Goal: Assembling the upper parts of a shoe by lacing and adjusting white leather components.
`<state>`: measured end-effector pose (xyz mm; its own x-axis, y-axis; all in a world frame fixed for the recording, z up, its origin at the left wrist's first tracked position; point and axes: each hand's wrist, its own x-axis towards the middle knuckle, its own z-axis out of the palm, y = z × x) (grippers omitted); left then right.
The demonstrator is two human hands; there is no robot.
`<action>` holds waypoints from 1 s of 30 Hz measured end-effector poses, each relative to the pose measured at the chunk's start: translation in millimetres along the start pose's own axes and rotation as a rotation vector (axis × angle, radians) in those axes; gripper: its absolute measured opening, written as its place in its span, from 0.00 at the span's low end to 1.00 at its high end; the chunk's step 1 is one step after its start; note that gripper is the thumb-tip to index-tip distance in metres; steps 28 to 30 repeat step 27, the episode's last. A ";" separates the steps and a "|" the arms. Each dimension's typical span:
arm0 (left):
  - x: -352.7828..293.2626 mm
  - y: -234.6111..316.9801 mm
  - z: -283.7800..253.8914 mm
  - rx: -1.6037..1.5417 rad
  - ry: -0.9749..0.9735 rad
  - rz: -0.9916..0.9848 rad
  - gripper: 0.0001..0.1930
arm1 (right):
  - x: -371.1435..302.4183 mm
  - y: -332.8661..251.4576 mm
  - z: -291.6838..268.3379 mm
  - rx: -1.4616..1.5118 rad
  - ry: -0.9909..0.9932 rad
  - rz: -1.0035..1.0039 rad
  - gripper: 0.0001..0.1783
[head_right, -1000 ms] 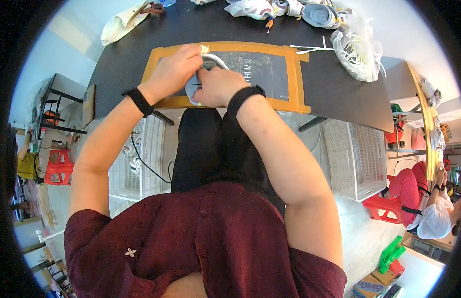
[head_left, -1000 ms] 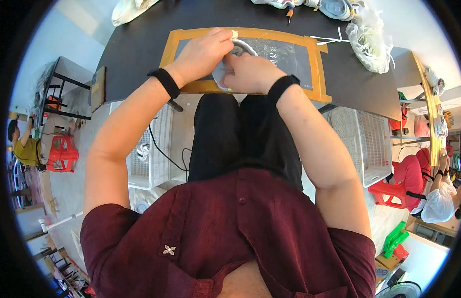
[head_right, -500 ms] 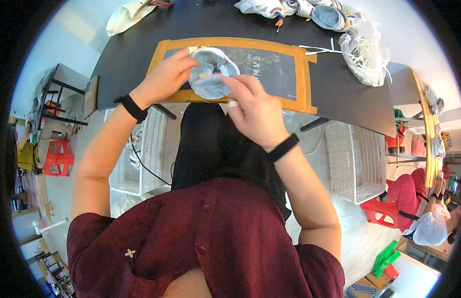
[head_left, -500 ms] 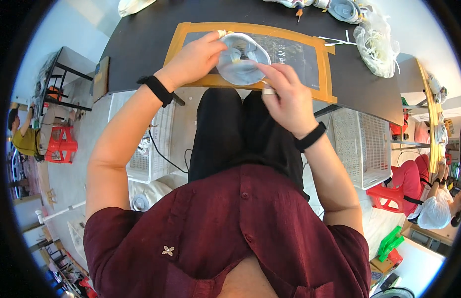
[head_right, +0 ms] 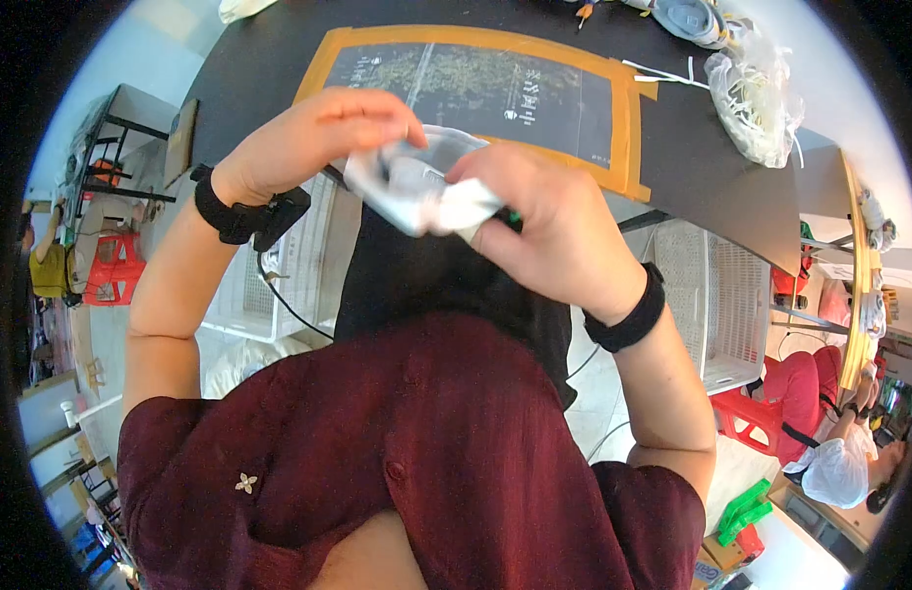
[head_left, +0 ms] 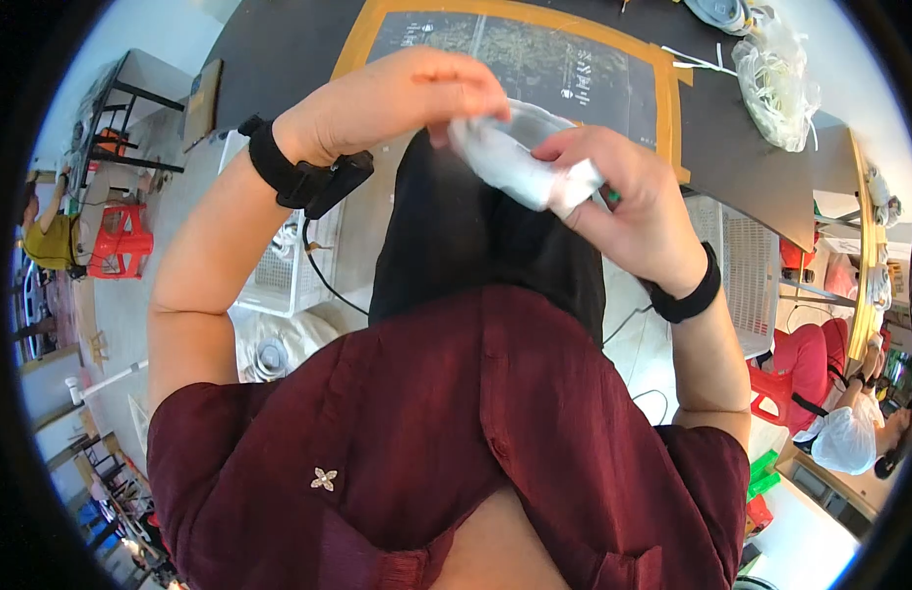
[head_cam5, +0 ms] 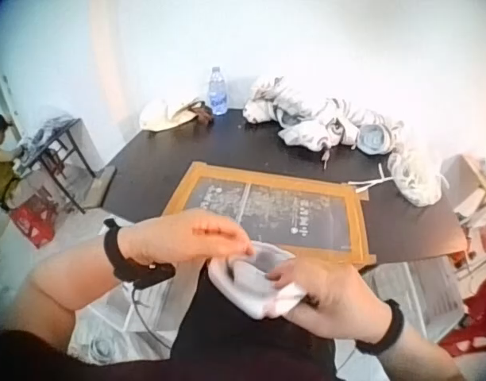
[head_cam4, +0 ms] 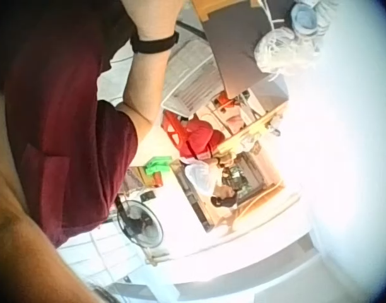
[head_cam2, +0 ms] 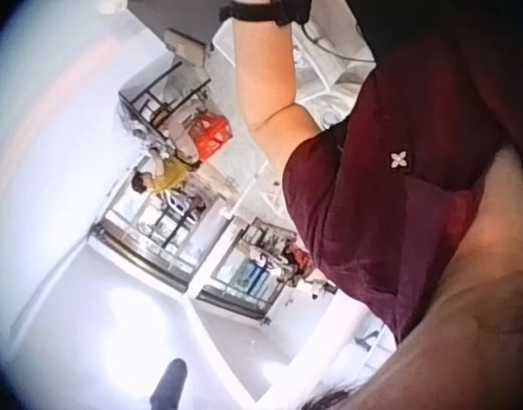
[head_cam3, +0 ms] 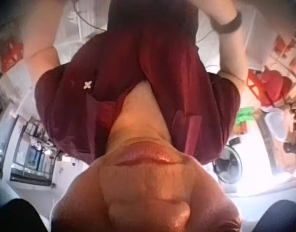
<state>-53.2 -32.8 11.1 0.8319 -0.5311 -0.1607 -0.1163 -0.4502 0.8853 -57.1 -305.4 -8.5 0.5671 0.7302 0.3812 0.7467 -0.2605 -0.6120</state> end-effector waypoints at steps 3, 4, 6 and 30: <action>-10.3 -23.8 41.8 -0.275 0.466 0.323 0.19 | -3.3 4.3 15.0 0.478 0.088 0.208 0.12; -12.8 -18.9 50.6 -0.753 0.371 0.149 0.22 | -3.6 0.3 19.8 0.757 0.143 0.382 0.11; -12.3 -21.4 77.9 -0.911 0.516 0.091 0.20 | -8.4 6.1 26.9 1.172 0.122 0.600 0.13; -23.1 -59.5 90.2 -1.073 0.595 -0.145 0.16 | -25.4 28.6 75.0 1.629 -0.221 0.700 0.17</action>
